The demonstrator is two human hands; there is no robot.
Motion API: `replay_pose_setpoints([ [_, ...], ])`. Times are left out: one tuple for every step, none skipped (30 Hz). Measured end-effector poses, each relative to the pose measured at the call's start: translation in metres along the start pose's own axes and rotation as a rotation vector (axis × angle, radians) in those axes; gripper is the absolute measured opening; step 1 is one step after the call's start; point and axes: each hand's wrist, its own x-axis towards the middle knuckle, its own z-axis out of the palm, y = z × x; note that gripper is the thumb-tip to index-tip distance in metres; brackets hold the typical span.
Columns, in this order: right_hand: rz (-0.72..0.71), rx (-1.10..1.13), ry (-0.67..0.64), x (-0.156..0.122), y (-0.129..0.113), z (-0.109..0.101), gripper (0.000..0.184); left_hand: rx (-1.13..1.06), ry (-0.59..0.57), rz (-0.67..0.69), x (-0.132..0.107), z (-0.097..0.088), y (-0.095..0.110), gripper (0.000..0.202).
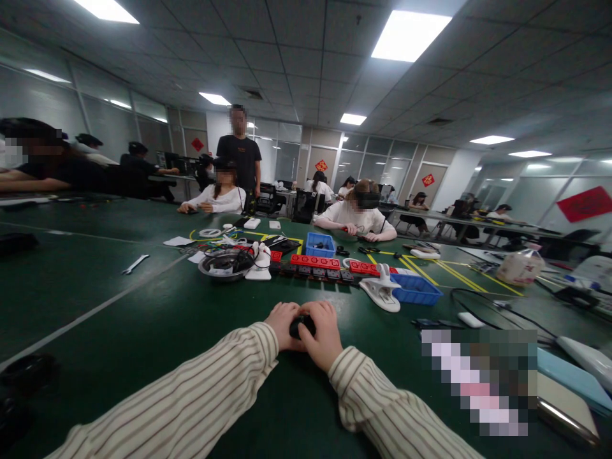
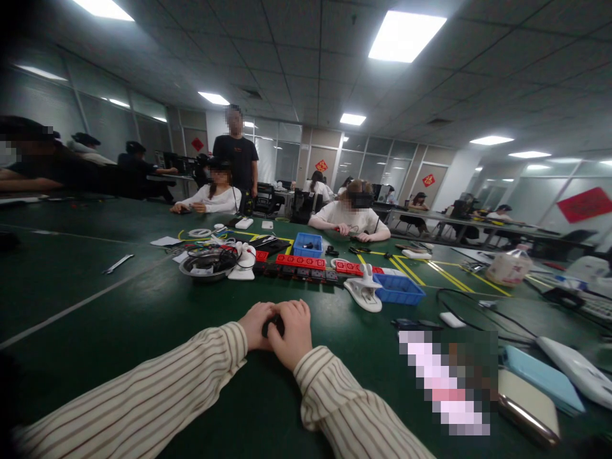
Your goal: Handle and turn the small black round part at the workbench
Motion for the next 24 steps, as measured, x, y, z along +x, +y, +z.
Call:
replay_pose_setpoints([
  [0.030, -0.010, 0.020, 0.000, 0.002, 0.001, 0.016, 0.002, 0.013, -0.008, -0.002, -0.002, 0.003, 0.065],
  [0.064, -0.023, 0.040, 0.000, 0.004, 0.003, 0.017, 0.005, 0.026, -0.018, -0.003, -0.003, 0.006, 0.066],
  [0.096, -0.037, 0.056, 0.000, 0.007, 0.004, 0.019, 0.011, 0.041, -0.030, -0.004, -0.005, 0.009, 0.066],
  [0.126, -0.050, 0.067, 0.001, 0.009, 0.006, 0.021, 0.020, 0.056, -0.041, -0.005, -0.007, 0.012, 0.065],
  [0.149, -0.063, 0.071, 0.001, 0.010, 0.008, 0.024, 0.031, 0.068, -0.050, -0.006, -0.008, 0.015, 0.063],
  [0.165, -0.075, 0.070, 0.001, 0.011, 0.009, 0.025, 0.042, 0.075, -0.055, -0.007, -0.009, 0.018, 0.060],
  [0.174, -0.085, 0.064, 0.001, 0.012, 0.011, 0.026, 0.052, 0.076, -0.054, -0.007, -0.010, 0.019, 0.057],
  [0.177, -0.093, 0.055, 0.001, 0.012, 0.012, 0.025, 0.059, 0.073, -0.050, -0.007, -0.010, 0.020, 0.053],
  [0.179, -0.101, 0.047, 0.001, 0.011, 0.012, 0.024, 0.061, 0.065, -0.044, -0.007, -0.010, 0.021, 0.050],
  [0.178, -0.106, 0.040, 0.001, 0.011, 0.012, 0.022, 0.061, 0.057, -0.038, -0.006, -0.009, 0.020, 0.048],
  [0.176, -0.109, 0.035, 0.001, 0.010, 0.012, 0.021, 0.056, 0.048, -0.033, -0.006, -0.008, 0.019, 0.046],
  [0.171, -0.110, 0.031, 0.001, 0.009, 0.012, 0.020, 0.049, 0.040, -0.030, -0.005, -0.008, 0.018, 0.045],
  [0.164, -0.108, 0.028, 0.001, 0.008, 0.011, 0.018, 0.041, 0.033, -0.026, -0.005, -0.007, 0.016, 0.046],
  [0.152, -0.103, 0.025, 0.001, 0.007, 0.010, 0.016, 0.031, 0.026, -0.023, -0.004, -0.006, 0.014, 0.047],
  [0.135, -0.094, 0.021, 0.001, 0.006, 0.009, 0.013, 0.022, 0.018, -0.019, -0.003, -0.005, 0.011, 0.047],
  [0.115, -0.083, 0.014, 0.001, 0.006, 0.008, 0.010, 0.014, 0.010, -0.016, -0.003, -0.004, 0.009, 0.048],
  [0.090, -0.067, 0.005, 0.001, 0.005, 0.006, 0.008, 0.007, 0.002, -0.013, -0.002, -0.003, 0.007, 0.049],
  [0.060, -0.049, -0.007, 0.001, 0.004, 0.005, 0.008, 0.002, -0.007, -0.013, -0.001, -0.002, 0.005, 0.048],
  [0.028, -0.030, -0.021, 0.001, 0.003, 0.003, 0.010, -0.002, -0.016, -0.013, 0.000, -0.001, 0.003, 0.047],
  [-0.004, -0.010, -0.035, 0.002, 0.002, 0.002, 0.013, -0.005, -0.024, -0.016, 0.000, 0.000, 0.002, 0.045],
  [-0.033, 0.008, -0.046, 0.002, 0.001, 0.001, 0.015, -0.007, -0.030, -0.019, 0.001, 0.000, 0.000, 0.043],
  [-0.054, 0.023, -0.052, 0.002, 0.000, -0.001, 0.017, -0.009, -0.035, -0.023, 0.001, 0.001, 0.000, 0.043],
  [-0.065, 0.032, -0.051, 0.002, -0.001, -0.001, 0.018, -0.012, -0.038, -0.025, 0.001, 0.001, 0.000, 0.045],
  [-0.064, 0.036, -0.042, 0.002, -0.001, -0.002, 0.018, -0.014, -0.040, -0.024, 0.001, 0.001, 0.000, 0.049],
])
